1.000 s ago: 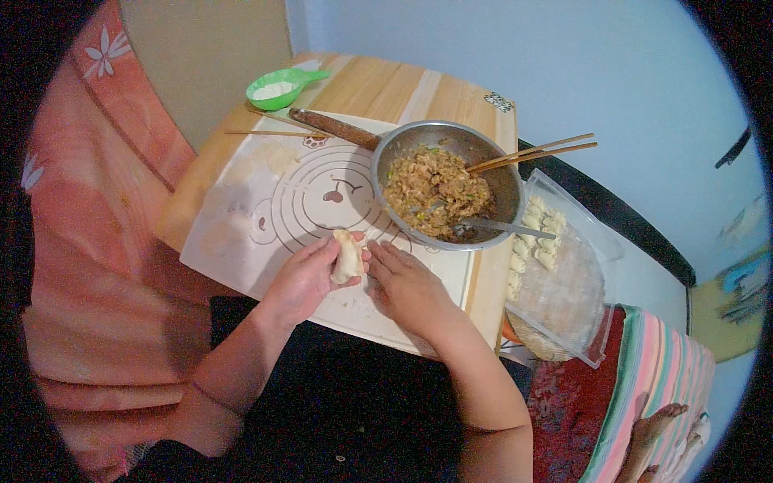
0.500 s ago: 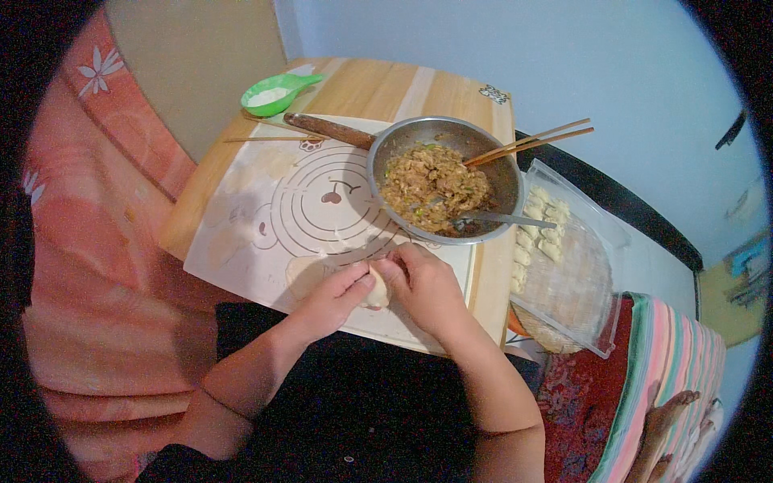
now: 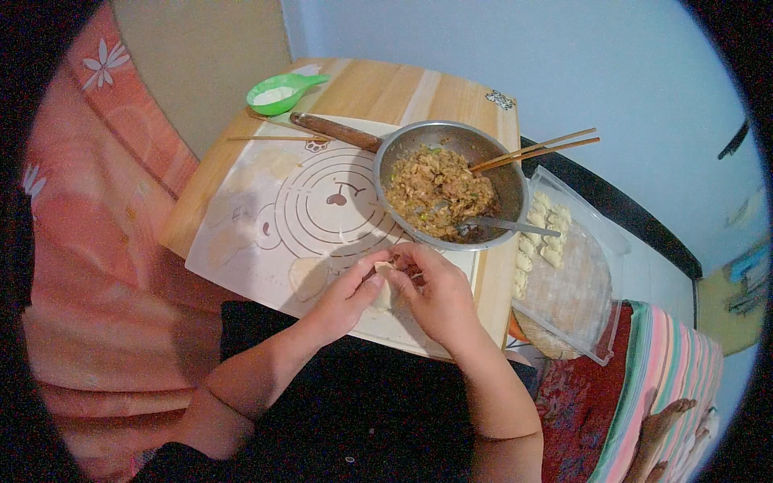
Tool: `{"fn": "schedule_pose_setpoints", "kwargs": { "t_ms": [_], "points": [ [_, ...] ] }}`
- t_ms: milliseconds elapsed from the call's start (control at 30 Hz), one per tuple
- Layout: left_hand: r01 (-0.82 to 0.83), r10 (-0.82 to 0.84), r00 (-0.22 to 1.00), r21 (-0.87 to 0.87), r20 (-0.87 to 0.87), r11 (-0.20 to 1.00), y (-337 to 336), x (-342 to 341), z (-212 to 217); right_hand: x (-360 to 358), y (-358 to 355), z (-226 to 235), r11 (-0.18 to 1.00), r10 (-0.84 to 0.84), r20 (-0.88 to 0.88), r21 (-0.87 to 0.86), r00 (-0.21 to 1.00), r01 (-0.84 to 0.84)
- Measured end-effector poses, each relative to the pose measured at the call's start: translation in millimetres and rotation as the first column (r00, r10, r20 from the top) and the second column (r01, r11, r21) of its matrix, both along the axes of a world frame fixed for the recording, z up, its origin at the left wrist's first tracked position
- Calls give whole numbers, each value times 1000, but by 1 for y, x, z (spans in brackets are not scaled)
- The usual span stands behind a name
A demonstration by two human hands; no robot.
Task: The person assembles dumplings by placing a spoonful of filling onto a round dough wrapper and folding the edges to seal it. They repeat this process multiple times, placing the finished dumplings onto a nearby tray.
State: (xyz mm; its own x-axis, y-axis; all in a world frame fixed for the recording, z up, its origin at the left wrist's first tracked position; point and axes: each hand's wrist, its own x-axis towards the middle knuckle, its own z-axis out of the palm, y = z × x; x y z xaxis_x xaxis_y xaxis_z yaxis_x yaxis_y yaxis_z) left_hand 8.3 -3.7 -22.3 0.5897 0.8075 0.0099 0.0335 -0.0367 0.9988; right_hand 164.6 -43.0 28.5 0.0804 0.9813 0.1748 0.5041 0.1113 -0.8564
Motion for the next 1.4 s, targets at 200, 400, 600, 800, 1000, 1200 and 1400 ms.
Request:
{"fn": "schedule_pose_setpoints", "kwargs": {
  "t_ms": [200, 400, 600, 800, 1000, 1200, 1400],
  "points": [
    [-9, 5, 998, -47, -69, 999, 0, -3, 6, 0, 1, -6, 984, 36, 227, 164, 973, -74],
    [-35, 50, 991, -124, 124, 992, 1, 0, 4, -3, -2, -1, 992, -11, -11, 124, 1000, 12],
    [1, -2, 997, -7, -73, 1000, 2, -4, 4, -3, -1, -7, 961, 6, 280, 264, 960, -83],
    [-49, 61, 991, -99, 121, 994, 3, -2, 11, -6, -5, -6, 984, -43, -61, 173, 997, 53],
    [21, -22, 996, -9, -91, 1000, 4, -6, -1, -4, -3, -3, 942, -10, 359, 317, 933, -112],
    [21, -5, 994, -154, 106, 988, 6, -5, 2, -5, -4, -6, 955, -33, 118, 295, 992, -3],
    [12, 13, 988, -164, 153, 986, 2, -4, 6, -5, -4, -8, 961, -19, 137, 277, 990, -20]
  ]
}}
